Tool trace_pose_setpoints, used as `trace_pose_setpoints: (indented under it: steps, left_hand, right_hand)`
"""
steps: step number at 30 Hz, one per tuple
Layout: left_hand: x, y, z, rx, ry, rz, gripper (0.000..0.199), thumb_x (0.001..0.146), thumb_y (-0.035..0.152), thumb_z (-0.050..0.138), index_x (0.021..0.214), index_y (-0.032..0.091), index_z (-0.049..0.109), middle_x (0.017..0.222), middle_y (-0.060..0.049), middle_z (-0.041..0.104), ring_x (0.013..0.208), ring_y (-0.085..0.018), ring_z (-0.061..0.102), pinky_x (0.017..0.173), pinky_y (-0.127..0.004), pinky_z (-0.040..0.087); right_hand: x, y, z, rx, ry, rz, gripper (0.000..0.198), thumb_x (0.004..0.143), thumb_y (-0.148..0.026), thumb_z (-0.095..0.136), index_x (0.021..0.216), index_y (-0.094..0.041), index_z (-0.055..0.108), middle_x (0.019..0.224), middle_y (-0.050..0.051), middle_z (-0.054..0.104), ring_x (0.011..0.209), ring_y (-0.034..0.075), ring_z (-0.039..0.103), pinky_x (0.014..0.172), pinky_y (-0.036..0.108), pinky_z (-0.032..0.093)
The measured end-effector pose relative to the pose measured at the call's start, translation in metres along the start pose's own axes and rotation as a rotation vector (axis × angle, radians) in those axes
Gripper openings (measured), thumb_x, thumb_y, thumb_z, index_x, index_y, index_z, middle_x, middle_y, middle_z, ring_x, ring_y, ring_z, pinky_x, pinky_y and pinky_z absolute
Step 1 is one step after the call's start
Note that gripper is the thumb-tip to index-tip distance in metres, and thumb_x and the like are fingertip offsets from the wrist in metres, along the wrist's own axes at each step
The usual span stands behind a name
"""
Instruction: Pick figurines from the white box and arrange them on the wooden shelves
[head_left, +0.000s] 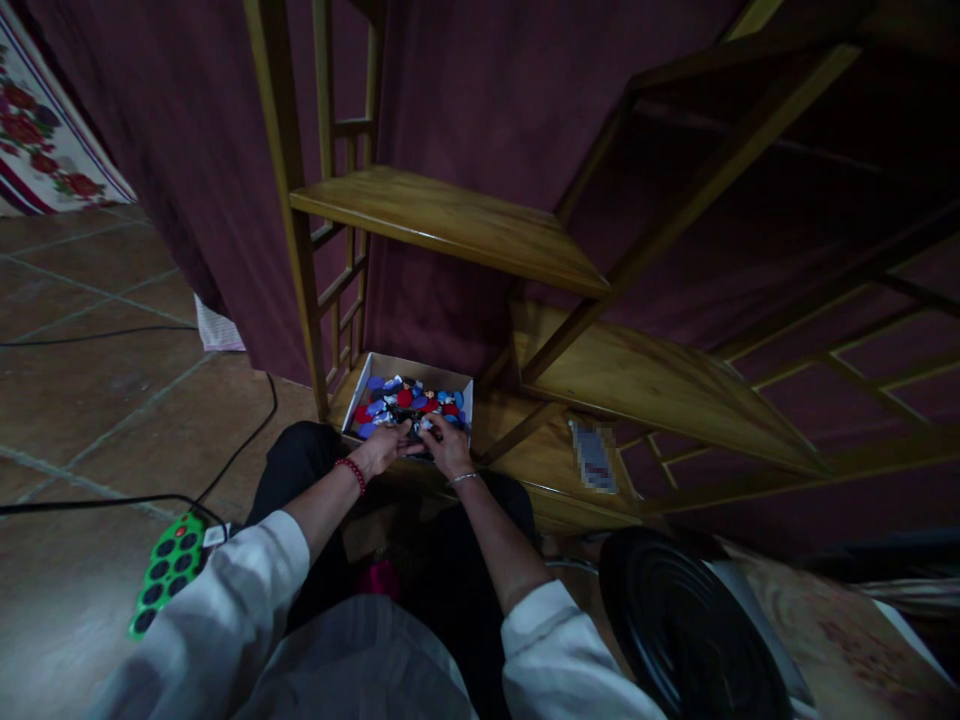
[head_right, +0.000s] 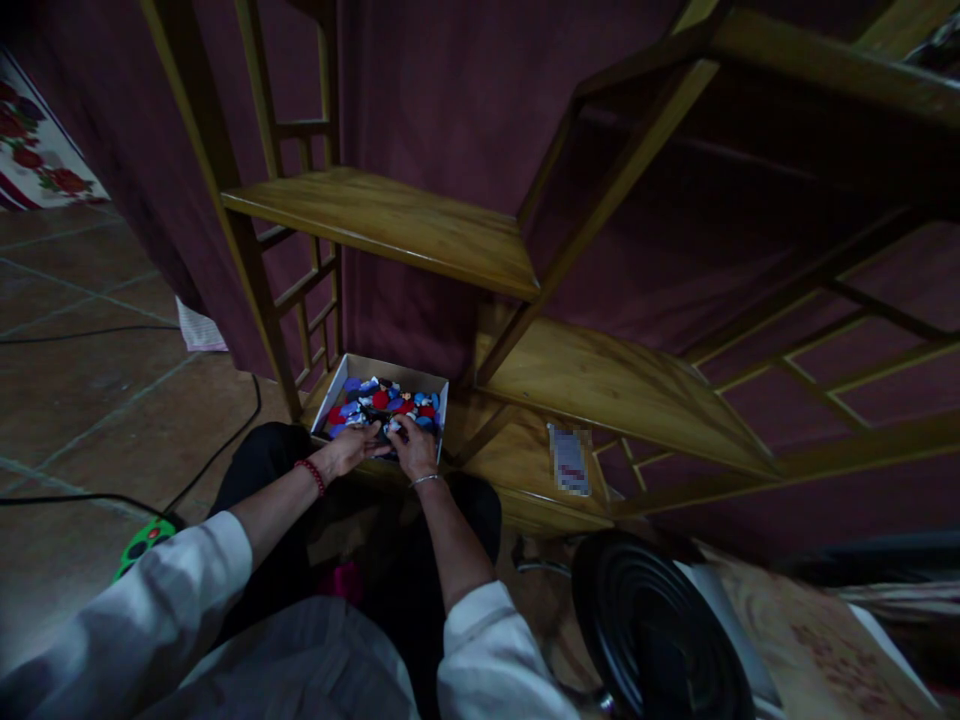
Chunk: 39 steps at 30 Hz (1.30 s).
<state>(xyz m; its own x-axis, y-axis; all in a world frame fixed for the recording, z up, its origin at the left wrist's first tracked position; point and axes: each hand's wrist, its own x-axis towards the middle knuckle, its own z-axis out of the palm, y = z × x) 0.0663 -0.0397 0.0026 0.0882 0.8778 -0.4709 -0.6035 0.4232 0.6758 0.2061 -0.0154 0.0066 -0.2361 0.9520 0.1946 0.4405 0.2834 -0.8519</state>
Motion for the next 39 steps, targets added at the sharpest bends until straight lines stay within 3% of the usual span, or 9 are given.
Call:
trace_pose_setpoints:
  steps: [4, 13, 39]
  left_hand:
    - [0.000, -0.001, 0.001, -0.015, 0.007, 0.015, 0.012, 0.081, 0.017, 0.053, 0.072, 0.010, 0.058, 0.066, -0.005, 0.065, 0.065, -0.012, 0.062, 0.081, -0.039, 0.052]
    - [-0.003, -0.001, 0.004, -0.060, 0.049, 0.055, 0.017, 0.079, 0.016, 0.056, 0.063, 0.010, 0.054, 0.055, 0.001, 0.058, 0.056, -0.007, 0.057, 0.080, -0.039, 0.053]
    - [-0.017, 0.001, 0.021, -0.154, 0.089, 0.119, 0.017, 0.079, 0.014, 0.055, 0.063, 0.011, 0.057, 0.062, -0.002, 0.061, 0.059, -0.008, 0.057, 0.064, -0.025, 0.052]
  right_hand:
    - [-0.001, 0.001, 0.005, -0.033, 0.022, 0.002, 0.021, 0.070, -0.024, 0.060, 0.089, -0.030, 0.063, 0.079, -0.002, 0.067, 0.072, 0.017, 0.063, 0.072, 0.027, 0.047]
    - [-0.001, -0.006, 0.008, -0.328, 0.044, 0.033, 0.022, 0.076, -0.028, 0.056, 0.097, -0.026, 0.060, 0.082, 0.000, 0.067, 0.077, 0.015, 0.062, 0.071, 0.023, 0.046]
    - [-0.007, -0.017, 0.015, -0.344, 0.194, 0.081, 0.025, 0.077, -0.029, 0.054, 0.101, -0.022, 0.058, 0.083, 0.003, 0.068, 0.077, 0.017, 0.063, 0.071, 0.027, 0.046]
